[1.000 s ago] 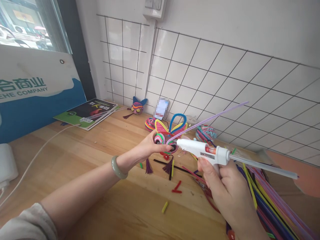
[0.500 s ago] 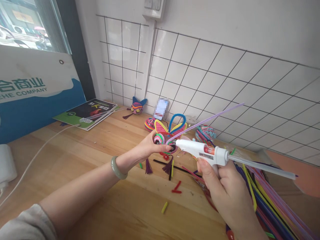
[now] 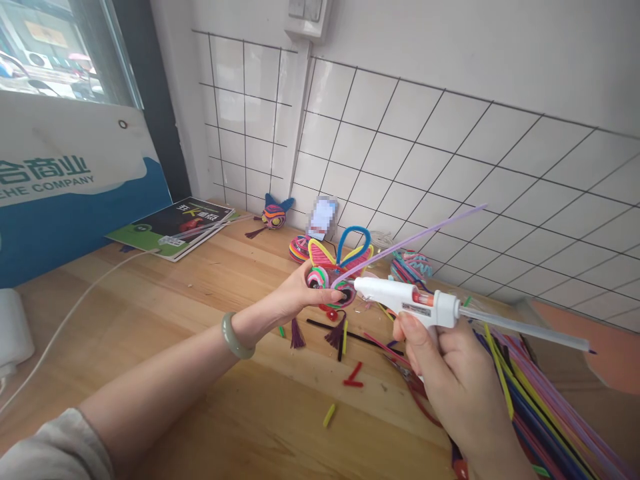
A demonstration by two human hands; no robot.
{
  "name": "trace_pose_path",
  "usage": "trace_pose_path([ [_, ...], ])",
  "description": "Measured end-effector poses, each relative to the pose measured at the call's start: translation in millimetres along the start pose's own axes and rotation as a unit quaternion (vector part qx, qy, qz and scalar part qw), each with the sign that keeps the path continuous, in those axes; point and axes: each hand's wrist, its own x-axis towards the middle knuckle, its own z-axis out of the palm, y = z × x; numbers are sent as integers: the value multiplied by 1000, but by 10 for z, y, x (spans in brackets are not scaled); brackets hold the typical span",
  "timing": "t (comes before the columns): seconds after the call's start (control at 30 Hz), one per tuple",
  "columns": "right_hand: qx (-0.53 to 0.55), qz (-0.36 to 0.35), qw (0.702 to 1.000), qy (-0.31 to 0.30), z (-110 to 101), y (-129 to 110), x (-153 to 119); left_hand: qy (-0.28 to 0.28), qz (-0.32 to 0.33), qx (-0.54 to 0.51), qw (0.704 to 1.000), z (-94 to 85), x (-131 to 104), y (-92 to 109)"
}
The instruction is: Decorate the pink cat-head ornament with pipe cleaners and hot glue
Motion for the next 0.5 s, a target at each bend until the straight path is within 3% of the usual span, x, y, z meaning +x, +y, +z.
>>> trace_pose_path([
  [0.17, 37, 60, 997, 2, -30, -18, 30, -4, 0, 2, 1000, 3, -9, 29],
  [0.27, 134, 104, 985, -6, -59, -17, 62, -8, -4, -3, 1000, -1, -13, 42],
  [0.5, 400, 151, 904, -25, -112, 57, 152, -12, -26, -17, 999, -29, -10, 42],
])
